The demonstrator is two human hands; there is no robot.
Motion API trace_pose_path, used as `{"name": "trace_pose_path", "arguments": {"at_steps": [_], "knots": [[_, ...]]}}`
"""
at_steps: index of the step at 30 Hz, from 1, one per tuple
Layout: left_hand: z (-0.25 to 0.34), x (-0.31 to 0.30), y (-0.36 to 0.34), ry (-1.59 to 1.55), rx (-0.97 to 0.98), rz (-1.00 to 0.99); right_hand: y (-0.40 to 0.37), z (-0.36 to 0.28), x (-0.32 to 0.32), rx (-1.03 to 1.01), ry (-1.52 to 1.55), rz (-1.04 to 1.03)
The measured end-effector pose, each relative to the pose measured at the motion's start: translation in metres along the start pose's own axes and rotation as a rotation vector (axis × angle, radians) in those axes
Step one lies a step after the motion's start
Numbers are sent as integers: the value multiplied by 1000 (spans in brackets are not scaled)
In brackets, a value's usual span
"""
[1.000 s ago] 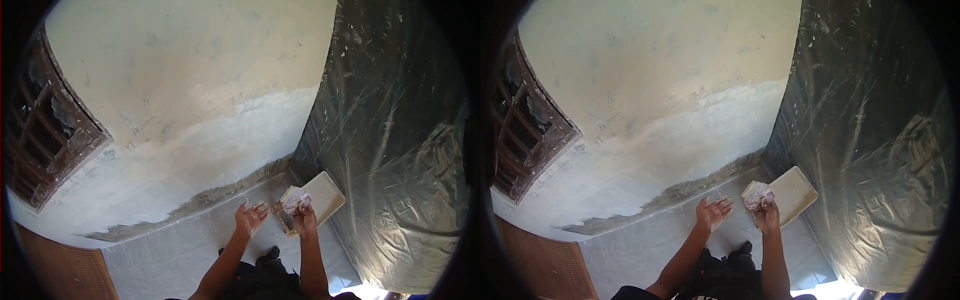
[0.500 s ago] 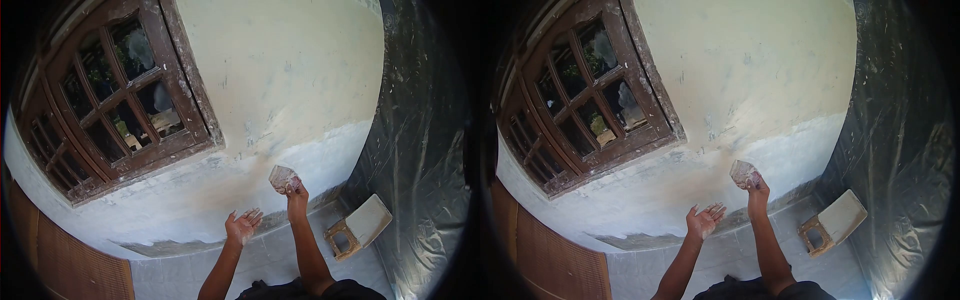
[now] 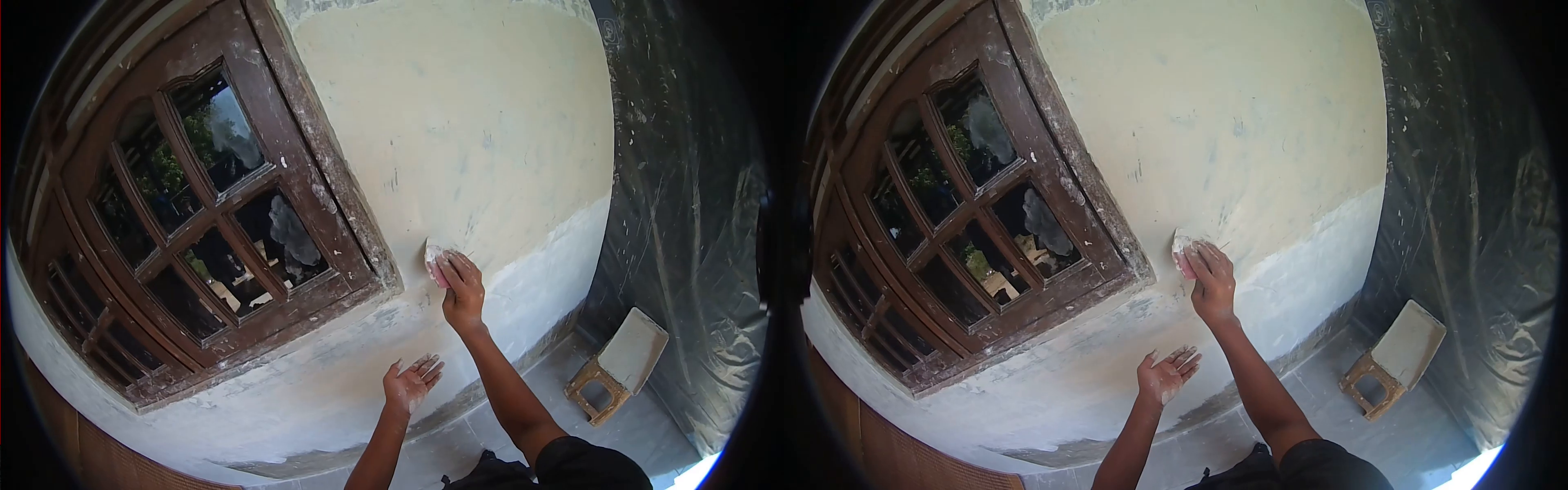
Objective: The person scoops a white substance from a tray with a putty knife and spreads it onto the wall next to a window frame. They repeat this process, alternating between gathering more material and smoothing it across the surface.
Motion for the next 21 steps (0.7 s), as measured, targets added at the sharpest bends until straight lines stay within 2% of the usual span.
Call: {"name": "trace_pose_path", "arguments": {"at_steps": [4, 6, 8, 11, 14, 18, 19, 21], "knots": [[4, -17, 22, 5, -97, 41, -84, -25, 32, -9, -55, -135], [15, -30, 35, 23, -28, 156, -108, -36, 30, -61, -5, -145], [18, -13, 34, 100, -28, 128, -93, -36, 20, -27, 45, -131], [9, -14, 38, 116, -163, 56, -31, -21, -6, 85, -8, 91], [9, -20, 48, 191, -249, -22, -7, -15, 14, 124, -80, 120], [14, -47, 64, 248, -284, 43, -101, -42, 59, 192, -44, -51], [23, -40, 66, 316, -132, -33, -129, -57, 60, 173, -5, -132], [44, -21, 63, 433, 180, -196, -151, -72, 51, 205, 76, -122]]}}
Point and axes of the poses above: each hand's wrist, its own y-axis towards the middle knuckle, its own x-axis out of the palm, z = x × y, the point moved 9 cm from there along y, towards the middle knuckle, and after that the axes turned 14 degrees about -y, right-handed, at the moved point
